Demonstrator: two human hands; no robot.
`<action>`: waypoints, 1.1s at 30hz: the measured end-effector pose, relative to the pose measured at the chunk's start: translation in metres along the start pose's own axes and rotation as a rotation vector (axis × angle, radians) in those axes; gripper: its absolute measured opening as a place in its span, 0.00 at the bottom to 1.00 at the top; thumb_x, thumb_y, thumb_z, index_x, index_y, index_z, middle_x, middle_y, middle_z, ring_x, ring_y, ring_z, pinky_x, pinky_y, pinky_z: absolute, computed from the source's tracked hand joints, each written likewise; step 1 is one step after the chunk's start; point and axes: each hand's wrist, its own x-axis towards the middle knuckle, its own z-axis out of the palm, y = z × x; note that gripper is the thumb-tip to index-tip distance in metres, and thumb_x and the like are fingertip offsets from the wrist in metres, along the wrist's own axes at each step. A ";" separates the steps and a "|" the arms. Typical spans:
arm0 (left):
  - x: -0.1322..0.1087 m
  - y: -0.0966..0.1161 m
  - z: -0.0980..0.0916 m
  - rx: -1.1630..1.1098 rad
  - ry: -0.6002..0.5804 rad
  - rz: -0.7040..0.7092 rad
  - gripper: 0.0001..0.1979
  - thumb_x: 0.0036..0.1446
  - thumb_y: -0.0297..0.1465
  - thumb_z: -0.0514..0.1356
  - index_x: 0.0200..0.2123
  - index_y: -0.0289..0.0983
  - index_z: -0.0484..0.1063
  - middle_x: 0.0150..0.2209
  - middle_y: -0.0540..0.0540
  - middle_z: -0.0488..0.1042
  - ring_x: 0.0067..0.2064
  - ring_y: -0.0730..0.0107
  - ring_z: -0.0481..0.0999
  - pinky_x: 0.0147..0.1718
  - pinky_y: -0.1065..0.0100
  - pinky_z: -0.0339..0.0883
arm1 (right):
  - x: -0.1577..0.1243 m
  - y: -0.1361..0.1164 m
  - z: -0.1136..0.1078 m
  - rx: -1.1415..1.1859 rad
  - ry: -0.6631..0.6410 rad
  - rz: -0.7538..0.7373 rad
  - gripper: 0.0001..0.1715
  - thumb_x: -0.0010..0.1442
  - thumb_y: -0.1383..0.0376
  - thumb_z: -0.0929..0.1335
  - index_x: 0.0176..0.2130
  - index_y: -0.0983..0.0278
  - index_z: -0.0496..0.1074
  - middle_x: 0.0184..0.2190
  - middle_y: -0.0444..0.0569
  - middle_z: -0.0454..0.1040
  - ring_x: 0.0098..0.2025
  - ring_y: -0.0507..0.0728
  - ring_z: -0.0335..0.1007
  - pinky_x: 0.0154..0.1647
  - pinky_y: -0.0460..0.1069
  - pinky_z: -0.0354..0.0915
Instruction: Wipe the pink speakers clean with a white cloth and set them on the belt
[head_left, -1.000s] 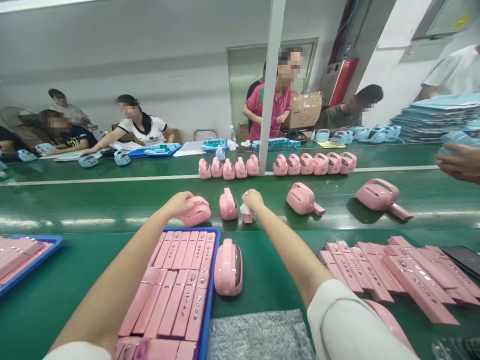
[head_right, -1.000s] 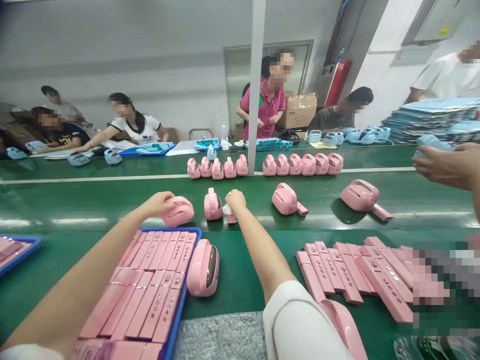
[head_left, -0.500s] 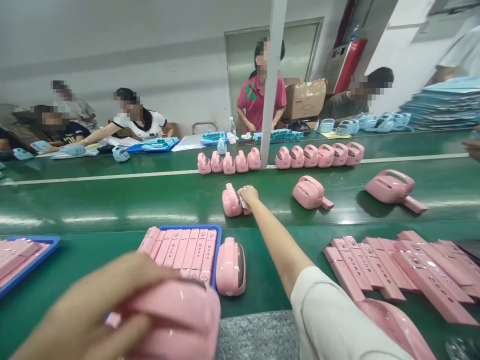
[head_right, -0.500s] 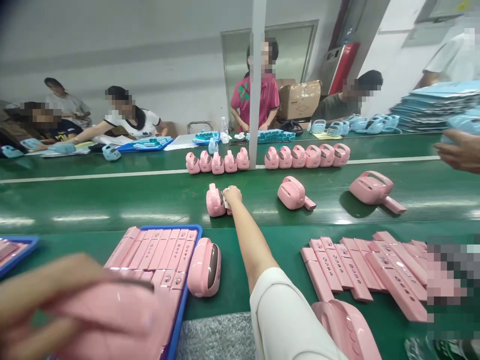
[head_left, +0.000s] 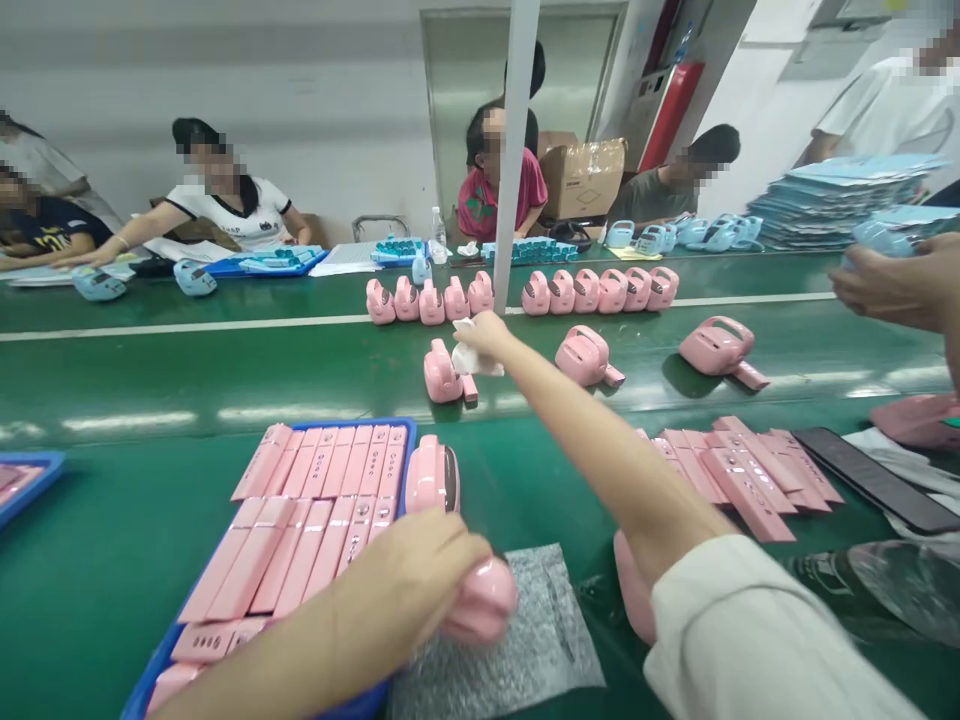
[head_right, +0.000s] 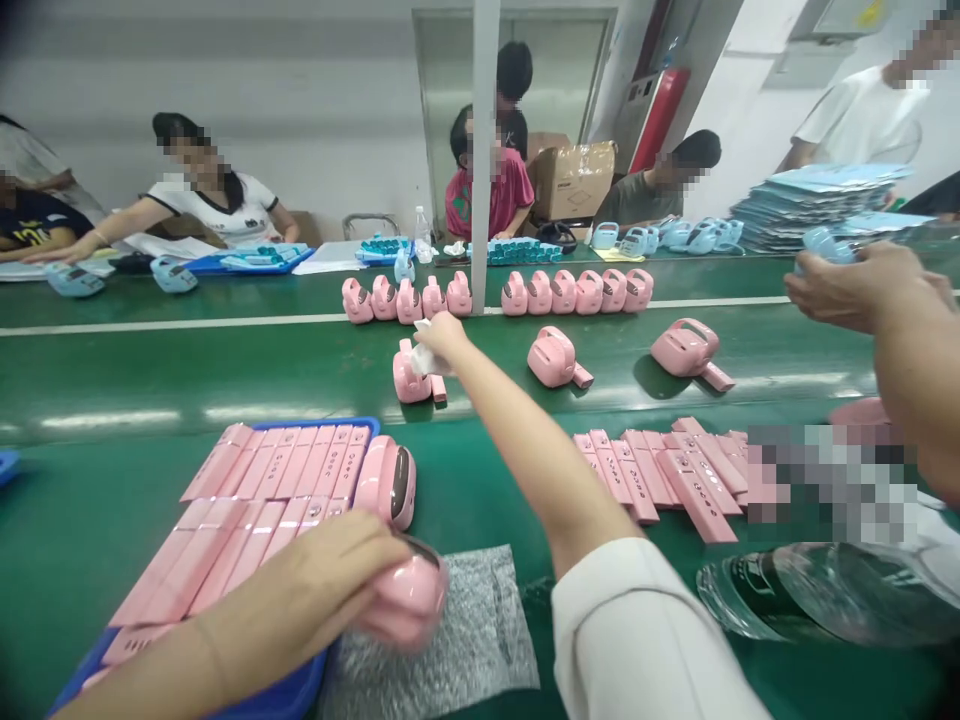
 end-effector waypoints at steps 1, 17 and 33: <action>0.005 0.002 -0.001 0.013 0.009 -0.005 0.10 0.61 0.23 0.49 0.38 0.37 0.70 0.34 0.45 0.73 0.36 0.65 0.71 0.37 0.65 0.65 | -0.012 -0.001 -0.011 -0.034 -0.020 -0.035 0.13 0.62 0.62 0.67 0.39 0.71 0.75 0.39 0.53 0.77 0.43 0.57 0.72 0.43 0.48 0.65; -0.030 0.013 0.090 -0.339 0.329 0.075 0.07 0.58 0.26 0.58 0.32 0.39 0.76 0.49 0.42 0.73 0.56 0.56 0.72 0.51 0.59 0.71 | -0.262 0.065 -0.052 0.325 -0.424 -0.294 0.19 0.64 0.57 0.59 0.29 0.64 0.69 0.28 0.46 0.73 0.27 0.52 0.66 0.26 0.45 0.57; 0.005 -0.013 0.133 -1.131 0.552 -0.092 0.31 0.38 0.49 0.71 0.45 0.40 0.75 0.52 0.39 0.73 0.54 0.52 0.73 0.55 0.53 0.64 | -0.338 0.106 0.087 0.788 0.219 -0.157 0.28 0.65 0.59 0.58 0.62 0.63 0.62 0.58 0.54 0.69 0.59 0.61 0.65 0.58 0.56 0.63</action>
